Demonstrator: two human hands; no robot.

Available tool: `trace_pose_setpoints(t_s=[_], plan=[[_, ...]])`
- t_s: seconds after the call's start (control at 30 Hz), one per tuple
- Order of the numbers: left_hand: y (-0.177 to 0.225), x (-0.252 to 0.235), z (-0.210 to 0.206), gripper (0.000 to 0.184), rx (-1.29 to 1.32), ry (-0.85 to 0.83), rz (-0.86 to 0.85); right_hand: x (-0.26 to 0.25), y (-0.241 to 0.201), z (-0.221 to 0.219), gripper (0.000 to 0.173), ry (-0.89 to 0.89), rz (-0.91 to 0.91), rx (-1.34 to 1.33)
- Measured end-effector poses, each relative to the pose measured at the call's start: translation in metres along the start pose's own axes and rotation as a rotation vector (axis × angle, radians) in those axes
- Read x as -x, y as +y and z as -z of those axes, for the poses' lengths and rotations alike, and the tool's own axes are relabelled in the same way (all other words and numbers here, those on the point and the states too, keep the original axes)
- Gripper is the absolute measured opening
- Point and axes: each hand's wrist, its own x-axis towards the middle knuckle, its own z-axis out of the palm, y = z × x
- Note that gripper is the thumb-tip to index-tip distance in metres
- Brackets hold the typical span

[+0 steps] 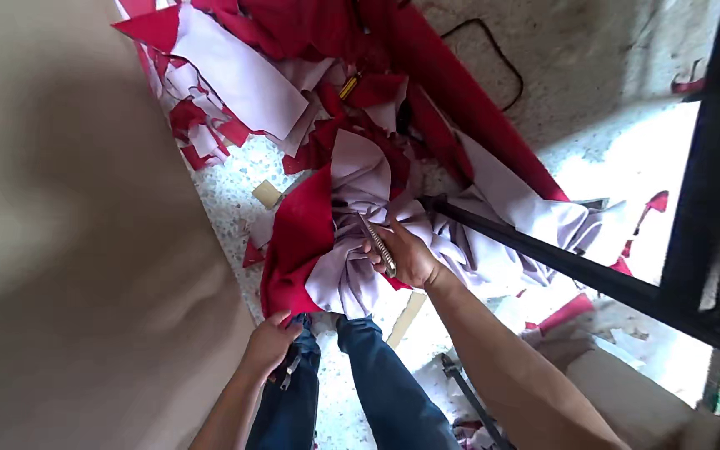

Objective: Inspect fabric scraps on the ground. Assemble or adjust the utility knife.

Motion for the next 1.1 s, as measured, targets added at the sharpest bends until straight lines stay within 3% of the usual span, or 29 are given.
trace_pose_setpoints(t_s=[0.1, 0.2, 0.33, 0.43, 0.53, 0.7, 0.77, 0.83, 0.9, 0.97, 1.03, 1.1], plan=[[0.014, -0.011, -0.002, 0.055, -0.049, 0.105, -0.040, 0.013, 0.005, -0.020, 0.045, 0.141, 0.080, 0.100], [0.028, -0.004, -0.004, 0.037, 0.103, 0.171, -0.111, 0.041, 0.040, -0.043, 0.042, 0.296, 0.059, 0.299], [0.023, 0.085, -0.030, 0.040, 0.346, -0.123, -0.293, 0.141, 0.093, -0.105, 0.053, 0.239, 0.082, 0.014], [0.029, 0.153, -0.034, 0.042, 0.450, -0.130, -0.392, 0.206, 0.055, -0.160, 0.064, 0.044, 0.057, -0.193], [0.049, 0.237, -0.009, 0.039, 0.552, -0.114, -0.491, 0.258, -0.010, -0.208, 0.068, -0.120, 0.019, -0.145], [0.076, 0.346, 0.042, 0.056, 0.615, -0.301, -0.771, 0.306, -0.064, -0.249, 0.064, -0.099, -0.032, 0.079], [0.083, 0.347, 0.049, 0.055, 0.545, -0.324, -0.747, 0.299, -0.067, -0.244, 0.066, -0.100, -0.069, 0.157], [0.082, 0.331, 0.040, 0.039, 0.510, -0.273, -0.665, 0.282, -0.059, -0.239, 0.067, -0.117, -0.117, 0.199], [0.078, 0.305, 0.027, 0.024, 0.571, -0.208, -0.642, 0.253, -0.045, -0.230, 0.067, -0.171, -0.132, 0.223], [0.064, 0.268, 0.020, 0.023, 0.638, -0.099, -0.593, 0.216, -0.032, -0.209, 0.070, -0.189, -0.123, 0.341], [0.045, 0.222, 0.015, 0.027, 0.740, 0.037, -0.493, 0.163, -0.017, -0.165, 0.065, -0.027, -0.072, 0.552], [0.026, 0.179, 0.012, 0.032, 0.905, 0.104, -0.408, 0.093, -0.001, -0.104, 0.052, 0.246, -0.025, 0.792]])
